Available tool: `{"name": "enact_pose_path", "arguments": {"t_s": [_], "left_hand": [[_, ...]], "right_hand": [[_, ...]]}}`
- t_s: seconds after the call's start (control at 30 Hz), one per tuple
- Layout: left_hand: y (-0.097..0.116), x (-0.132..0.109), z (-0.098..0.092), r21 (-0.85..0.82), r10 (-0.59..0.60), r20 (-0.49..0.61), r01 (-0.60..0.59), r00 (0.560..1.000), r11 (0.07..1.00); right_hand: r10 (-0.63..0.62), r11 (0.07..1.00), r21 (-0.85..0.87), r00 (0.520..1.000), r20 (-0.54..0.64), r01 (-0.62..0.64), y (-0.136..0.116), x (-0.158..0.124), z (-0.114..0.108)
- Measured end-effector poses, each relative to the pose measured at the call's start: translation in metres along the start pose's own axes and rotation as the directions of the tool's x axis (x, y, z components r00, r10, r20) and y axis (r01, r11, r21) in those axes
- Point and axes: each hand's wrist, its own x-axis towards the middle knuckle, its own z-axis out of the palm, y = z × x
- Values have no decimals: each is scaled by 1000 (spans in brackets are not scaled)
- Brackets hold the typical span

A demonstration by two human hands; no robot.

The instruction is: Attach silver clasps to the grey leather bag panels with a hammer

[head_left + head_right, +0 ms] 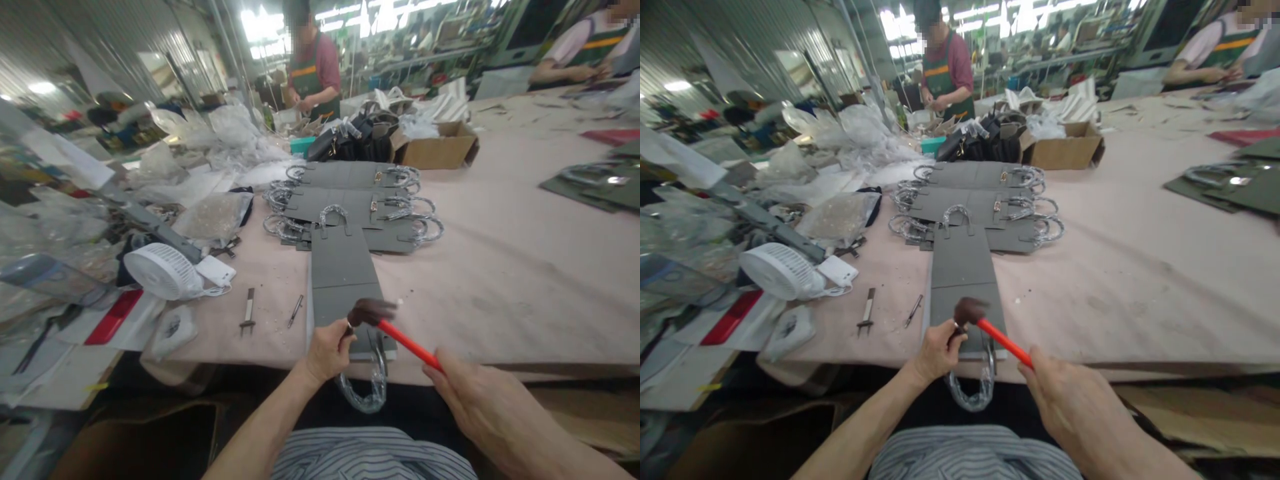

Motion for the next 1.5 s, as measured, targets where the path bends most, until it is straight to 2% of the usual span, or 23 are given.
{"name": "enact_pose_path", "arguments": {"t_s": [0.13, 0.23, 0.33, 0.4, 0.47, 0.53, 0.63, 0.7, 0.77, 0.83, 0.93, 1.13, 1.17, 1.27, 1.3, 1.33, 1.37, 1.43, 1.47, 1.5], "left_hand": [[1, 1, -1, -14, -7, 6, 7, 1000, 1000], [2, 1, -2, -16, -12, 14, 12, 1000, 1000], [3, 1, -3, -51, -40, 23, 41, 999, 998], [4, 0, -4, -82, -67, 29, 69, 997, 994], [6, -1, -5, -111, -102, 44, 106, 994, 988], [8, 0, -7, -126, -141, 59, 147, 988, 981], [11, 1, -11, -116, -177, 69, 184, 982, 976], [12, 3, -13, -105, -169, 75, 177, 983, 979], [13, 4, -13, -100, -141, 68, 148, 988, 984], [12, 4, -13, -96, -108, 43, 111, 993, 989], [12, 1, -10, -91, -95, -1, 95, 995, 991], [9, 1, -13, -123, -271, -13, 267, 963, 956], [8, 0, -14, -124, -257, -15, 253, 966, 959], [7, -4, -15, -129, -78, 23, 81, 997, 988], [7, -6, -15, -134, -54, 23, 56, 998, 989], [7, -7, -15, -142, -86, -4, 85, 996, 986], [7, -7, -14, -155, -166, -52, 156, 985, 975], [8, -6, -12, -197, -338, -146, 307, 930, 931], [9, -4, -11, -211, -374, -150, 340, 915, 916], [10, -2, -10, -218, -367, -130, 335, 921, 917]], "right_hand": [[19, 999, -50, 996, 88, -15, 21, 2, 13], [147, 988, 23, 976, 162, -153, 48, 8, 17], [237, 955, 125, 946, 221, -268, 75, 16, 36], [260, 958, 73, 949, 180, -277, 88, 20, 55], [251, 967, -71, 965, 72, -246, 92, 22, 72], [189, 964, -182, 981, -44, -194, 85, 25, 85], [22, 994, -105, 986, -168, -40, 58, 35, 99], [-91, 996, 6, 980, -180, 93, 35, 42, 109], [-150, 982, 100, 982, -116, 162, 16, 47, 120], [-142, 976, 156, 987, -79, 153, 4, 49, 133], [-87, 971, 215, 992, -86, 104, 0, 47, 146], [-56, 968, 241, 995, -77, 73, 3, 45, 149], [-53, 967, 244, 996, -77, 71, 3, 45, 149], [-51, 967, 246, 996, -73, 68, 2, 45, 149], [-50, 968, 243, 996, -70, 66, 2, 45, 149], [-49, 969, 239, 997, -67, 64, 2, 45, 149], [-47, 970, 237, 997, -63, 61, 1, 45, 149], [-43, 971, 233, 997, -60, 56, 1, 45, 148], [-41, 971, 231, 997, -61, 55, 2, 45, 148], [-39, 972, 229, 997, -64, 53, 2, 45, 149]]}}
